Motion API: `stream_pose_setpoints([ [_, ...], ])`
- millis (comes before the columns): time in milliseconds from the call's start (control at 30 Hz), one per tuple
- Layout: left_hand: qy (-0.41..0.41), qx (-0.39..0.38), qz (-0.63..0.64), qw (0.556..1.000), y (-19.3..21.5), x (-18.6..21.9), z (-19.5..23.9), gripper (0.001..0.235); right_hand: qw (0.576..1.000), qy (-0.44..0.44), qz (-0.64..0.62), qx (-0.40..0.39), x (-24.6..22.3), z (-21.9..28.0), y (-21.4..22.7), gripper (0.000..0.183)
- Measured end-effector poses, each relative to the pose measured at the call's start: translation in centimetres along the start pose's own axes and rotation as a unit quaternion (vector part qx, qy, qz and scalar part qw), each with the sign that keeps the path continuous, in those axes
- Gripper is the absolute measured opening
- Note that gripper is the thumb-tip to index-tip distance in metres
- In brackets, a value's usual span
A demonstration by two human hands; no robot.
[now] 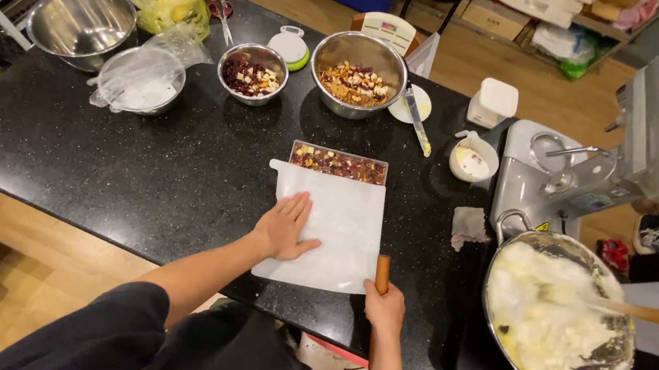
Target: The person places a sheet of parchment paper over a rectangular tray filled with nuts and uses a wooden rolling pin to press the nuts down. The person repeatedly rolls the pin back and forth over the parchment paper to flatten the nuts within the tray.
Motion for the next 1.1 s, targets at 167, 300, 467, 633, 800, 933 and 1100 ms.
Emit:
stream_pose_setpoints([
  [167, -0.042, 0.026, 0.007, 0.999, -3.5, -0.6, -1.2, 0.122, 1.0, -0.005, 0.002, 0.008, 1.4, -0.3, -1.1, 0.039],
  [300, 0.005, -0.101, 0.013, 0.995, 2.3, 1.0, 0.5, 0.119, 1.0, 0.002, -0.002, 0.002, 0.3, -0.4, -1.2, 0.033],
  [467, 0.03, -0.007, 0.078, 0.996, -1.0, -0.1, -5.0, 0.111, 1.0, -0.011, -0.005, -0.013, 0.3, -0.8, -0.9, 0.034],
  [633, 0.017, -0.047, 0.059, 0.997, 3.1, -0.3, -2.8, 0.114, 0.999, -0.027, -0.007, -0.018, -0.1, -0.6, -0.9, 0.041],
  [800, 0.051, -0.14, 0.018, 0.989, 7.0, 0.7, -3.7, 0.127, 0.999, -0.021, 0.037, -0.016, -0.5, -0.7, -0.6, 0.046],
  [933, 0.071, -0.115, 0.107, 0.985, 8.7, 2.5, -2.6, 0.114, 0.999, -0.016, 0.027, -0.012, -0.1, -0.4, -0.5, 0.046],
  [1100, 0.014, -0.078, 0.025, 0.997, 5.7, 3.2, -1.8, 0.126, 0.998, -0.051, 0.011, -0.027, -1.6, 0.9, 0.1, 0.037],
])
Point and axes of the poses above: each hand's wrist, its own z-axis away from the middle knuckle, its own y-axis out of the back of the hand, x = y × z, the point moved 1 cm from there along -z, towards the middle knuckle, and after that the axes turned 4 degrees about z, right-handed, at the moved point
